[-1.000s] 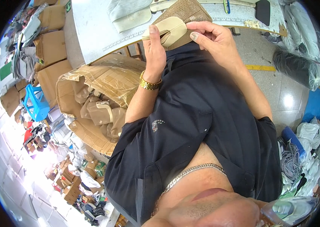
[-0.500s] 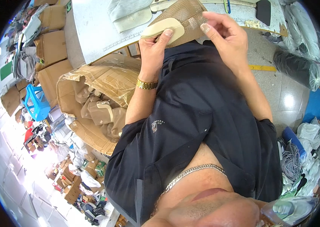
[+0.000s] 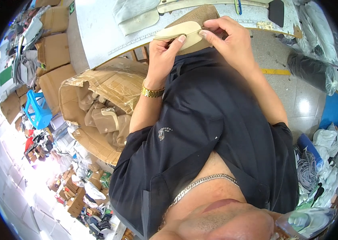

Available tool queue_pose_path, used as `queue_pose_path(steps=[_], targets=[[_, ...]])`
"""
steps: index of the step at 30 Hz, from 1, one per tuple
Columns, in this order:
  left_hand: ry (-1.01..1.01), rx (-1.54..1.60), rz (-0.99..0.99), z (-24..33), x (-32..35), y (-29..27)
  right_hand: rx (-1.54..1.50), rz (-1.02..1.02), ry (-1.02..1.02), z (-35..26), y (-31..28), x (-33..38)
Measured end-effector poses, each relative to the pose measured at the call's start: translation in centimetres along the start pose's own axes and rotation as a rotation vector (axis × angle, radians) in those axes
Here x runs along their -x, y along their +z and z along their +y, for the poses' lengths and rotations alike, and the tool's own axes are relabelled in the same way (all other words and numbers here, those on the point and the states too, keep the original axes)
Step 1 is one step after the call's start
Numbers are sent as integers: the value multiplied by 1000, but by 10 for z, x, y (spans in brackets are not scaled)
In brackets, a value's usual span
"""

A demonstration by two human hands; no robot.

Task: Assemble mesh bags by attaching leather trim using an industrial sewing machine.

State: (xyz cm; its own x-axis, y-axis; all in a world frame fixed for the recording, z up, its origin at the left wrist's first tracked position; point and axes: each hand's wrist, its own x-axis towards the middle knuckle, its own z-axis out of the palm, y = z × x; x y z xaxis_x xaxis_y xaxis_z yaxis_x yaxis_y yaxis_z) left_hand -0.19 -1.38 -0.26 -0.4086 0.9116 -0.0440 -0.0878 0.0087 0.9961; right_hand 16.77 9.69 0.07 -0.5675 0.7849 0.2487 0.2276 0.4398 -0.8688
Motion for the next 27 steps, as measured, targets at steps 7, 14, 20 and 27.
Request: queue_pose_path(steps=[7, 14, 20, 27], targets=[[-39, -11, 23, -2, 0, -3, -20, -12, 28, 3, 2, 1], [-64, -28, 5, -3, -1, -4, -9, 3, -6, 4, 2, 2], [-43, -5, -13, -7, 0, -5, 58, 7, -33, -1, 0, 3], [-287, 403, -215, 2, 2, -7, 30, 31, 64, 4, -4, 1]])
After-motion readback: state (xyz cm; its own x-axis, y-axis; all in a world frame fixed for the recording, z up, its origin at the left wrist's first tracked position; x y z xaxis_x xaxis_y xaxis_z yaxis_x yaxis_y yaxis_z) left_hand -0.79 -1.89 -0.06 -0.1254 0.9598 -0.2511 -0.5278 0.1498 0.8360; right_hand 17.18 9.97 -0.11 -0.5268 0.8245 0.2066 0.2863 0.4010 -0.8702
